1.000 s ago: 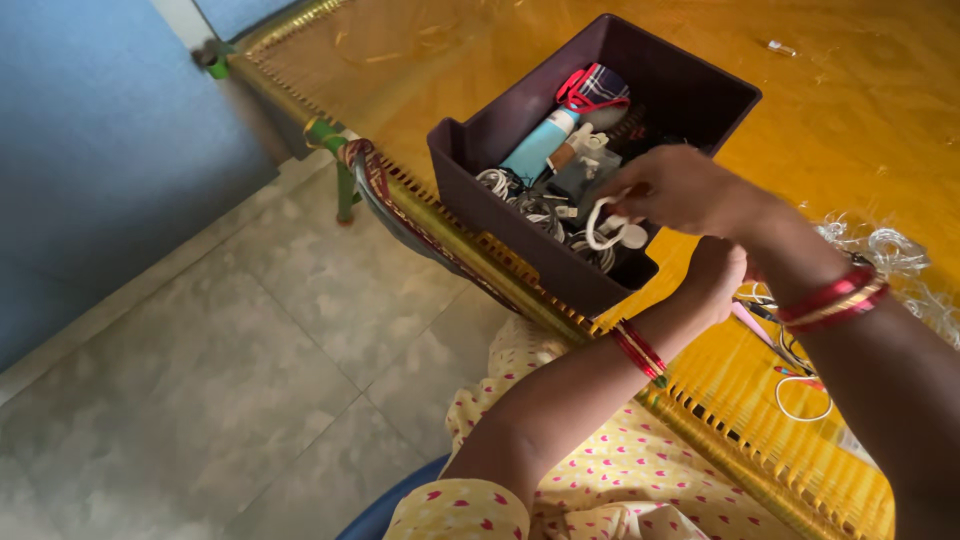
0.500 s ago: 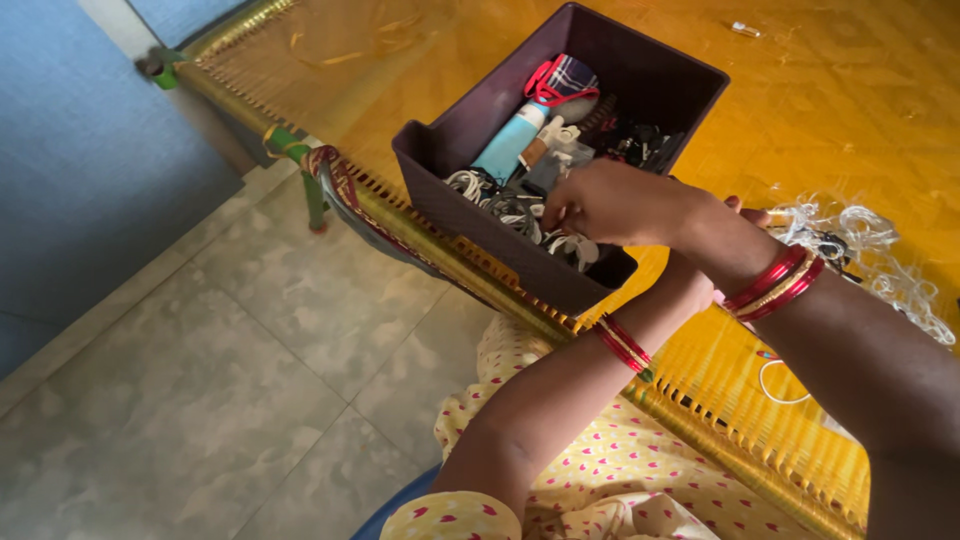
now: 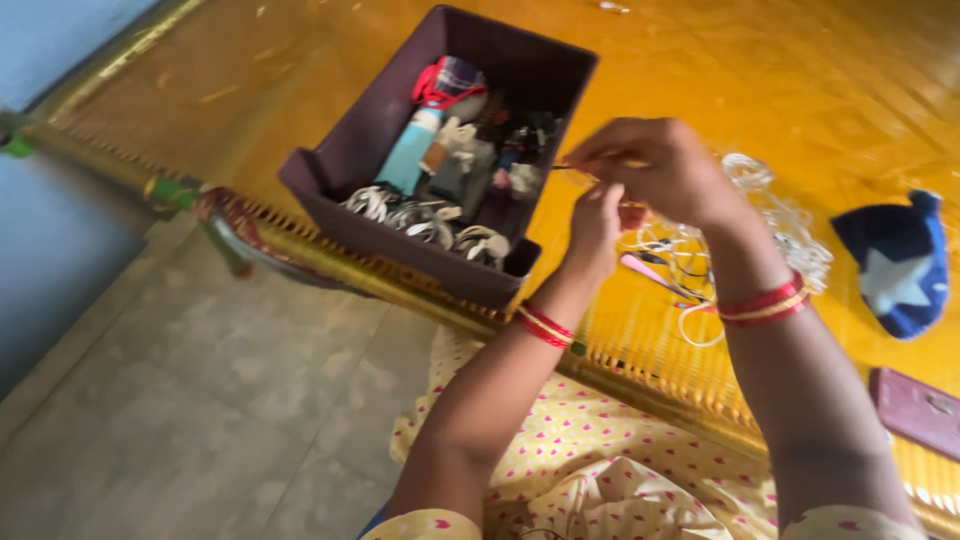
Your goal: The person sits on a charpai and organizes a pile of tangled cables and wires on the surface. They pick up individual cables, untangle them, wipe them with a blue cloth, and place them into a brown storage box. The person handles multiple cables one at a time, including white and black wires, and uses a blue cloth to clean them before storing.
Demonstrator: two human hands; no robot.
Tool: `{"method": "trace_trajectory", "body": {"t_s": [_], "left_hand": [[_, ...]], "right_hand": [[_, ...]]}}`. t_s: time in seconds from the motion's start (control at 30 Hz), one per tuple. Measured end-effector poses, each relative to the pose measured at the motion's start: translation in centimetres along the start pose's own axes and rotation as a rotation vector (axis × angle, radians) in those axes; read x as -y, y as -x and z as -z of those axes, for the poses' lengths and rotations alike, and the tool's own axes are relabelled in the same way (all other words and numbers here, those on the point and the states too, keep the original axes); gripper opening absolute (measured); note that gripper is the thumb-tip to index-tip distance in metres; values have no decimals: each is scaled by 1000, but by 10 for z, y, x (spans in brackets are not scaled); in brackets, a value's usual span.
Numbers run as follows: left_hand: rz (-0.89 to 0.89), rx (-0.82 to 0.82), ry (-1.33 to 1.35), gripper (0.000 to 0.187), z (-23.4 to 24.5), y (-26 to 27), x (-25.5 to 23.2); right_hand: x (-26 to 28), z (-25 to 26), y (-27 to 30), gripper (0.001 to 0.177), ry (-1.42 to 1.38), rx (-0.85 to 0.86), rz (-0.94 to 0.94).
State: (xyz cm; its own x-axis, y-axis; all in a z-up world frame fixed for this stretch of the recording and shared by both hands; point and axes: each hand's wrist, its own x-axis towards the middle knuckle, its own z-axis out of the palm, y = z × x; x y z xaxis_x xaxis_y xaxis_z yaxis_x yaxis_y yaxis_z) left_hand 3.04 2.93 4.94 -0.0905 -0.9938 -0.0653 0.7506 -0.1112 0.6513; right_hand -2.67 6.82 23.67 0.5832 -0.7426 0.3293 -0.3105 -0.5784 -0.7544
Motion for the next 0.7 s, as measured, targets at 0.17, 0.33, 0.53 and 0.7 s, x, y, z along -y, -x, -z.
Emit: {"method": "trace_trajectory", "body": {"t_s": [0.17,0.33,0.53,0.7], "left_hand": [[-48,36,-111,28,2,2,-8],[-139,18,-374,21,2,2,9],[-380,82,-620,14,9,-1,13],[-530,59,-1227,12,1,20,-10]], "right_hand": [[-71,53,76,18,-24,-270,-261],[-115,68,130,16,94,-294,-399],[-134,54,139,16,275,-241,-431],[-129,33,132,21,437,-83,-465]]}}
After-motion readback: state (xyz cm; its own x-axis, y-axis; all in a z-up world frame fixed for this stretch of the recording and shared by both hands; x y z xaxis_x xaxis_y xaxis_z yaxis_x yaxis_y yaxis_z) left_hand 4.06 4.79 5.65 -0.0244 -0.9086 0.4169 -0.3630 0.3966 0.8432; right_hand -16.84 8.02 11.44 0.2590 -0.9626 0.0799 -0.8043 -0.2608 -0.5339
